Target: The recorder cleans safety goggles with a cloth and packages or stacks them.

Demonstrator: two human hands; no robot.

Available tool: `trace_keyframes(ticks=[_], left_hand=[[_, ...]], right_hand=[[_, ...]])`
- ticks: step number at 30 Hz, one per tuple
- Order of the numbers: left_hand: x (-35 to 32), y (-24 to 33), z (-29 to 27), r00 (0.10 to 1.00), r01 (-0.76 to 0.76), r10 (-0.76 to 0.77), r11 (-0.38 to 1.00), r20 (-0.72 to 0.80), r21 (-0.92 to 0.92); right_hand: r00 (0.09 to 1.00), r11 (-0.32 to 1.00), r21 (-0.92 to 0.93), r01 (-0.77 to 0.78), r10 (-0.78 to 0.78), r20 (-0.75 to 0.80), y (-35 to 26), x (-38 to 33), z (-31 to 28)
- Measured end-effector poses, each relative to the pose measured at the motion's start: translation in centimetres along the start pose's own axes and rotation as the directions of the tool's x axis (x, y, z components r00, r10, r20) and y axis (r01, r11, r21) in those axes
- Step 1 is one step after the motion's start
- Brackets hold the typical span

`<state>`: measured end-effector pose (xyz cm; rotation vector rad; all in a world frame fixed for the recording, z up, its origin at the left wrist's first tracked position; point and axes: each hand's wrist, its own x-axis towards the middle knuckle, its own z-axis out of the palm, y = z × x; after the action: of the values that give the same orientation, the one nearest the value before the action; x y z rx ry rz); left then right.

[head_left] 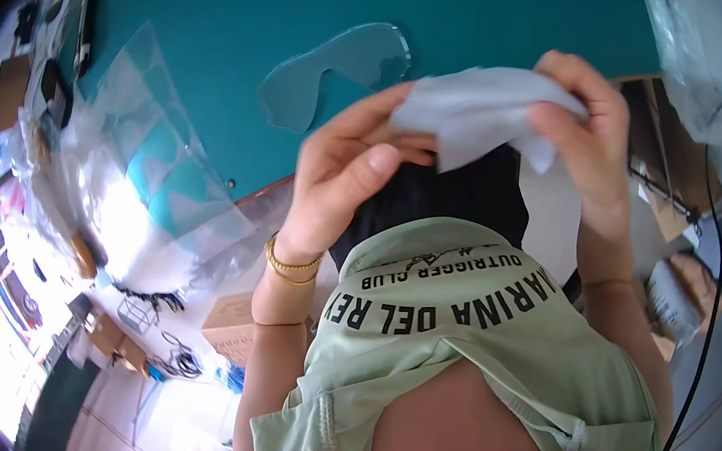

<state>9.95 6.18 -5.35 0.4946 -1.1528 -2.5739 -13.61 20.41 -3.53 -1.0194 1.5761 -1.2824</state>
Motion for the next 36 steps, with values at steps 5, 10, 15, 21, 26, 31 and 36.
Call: trace_keyframes(ticks=[5,10,15,21,26,31,36], left_hand=[[-1.7,2.0,-4.0,0.811,0.106,0.575,0.037,-0.108,0.994],[-1.7,2.6,-5.2,0.818,0.305,0.51,0.004,-0.264,0.952],[-1.2,1.3,-4.4,0.798,0.245,0.569,-0.009,-0.197,0.969],[-1.4,1.2,-4.9,0.814,0.169,0.556,0.051,-0.169,0.984],[-1.7,1.2,-5.3,0.8,0.175,0.572,0.067,-0.182,0.982],[-1.5,1.1,-5.1,0.794,0.156,0.581,0.089,-0.178,0.984],[-1.3,1.2,-5.0,0.802,0.148,0.574,0.083,-0.168,0.986]], right_hand=[[0.847,0.634,0.744,0.213,0.26,-0.464,-2.1,1.8,3.6],[0.999,0.865,0.503,0.0,0.024,-0.04,1.3,2.4,1.2],[0.961,0.951,-0.261,0.166,-0.215,-0.172,-0.8,5.1,7.2],[0.812,0.641,-0.524,0.561,-0.55,0.197,0.4,8.2,11.8],[0.793,0.566,-0.581,0.584,-0.551,0.26,1.5,9.9,11.7],[0.763,0.58,-0.502,0.641,-0.548,0.342,1.5,9.3,11.7],[0.756,0.54,-0.574,0.615,-0.611,0.235,2.0,11.3,12.0]])
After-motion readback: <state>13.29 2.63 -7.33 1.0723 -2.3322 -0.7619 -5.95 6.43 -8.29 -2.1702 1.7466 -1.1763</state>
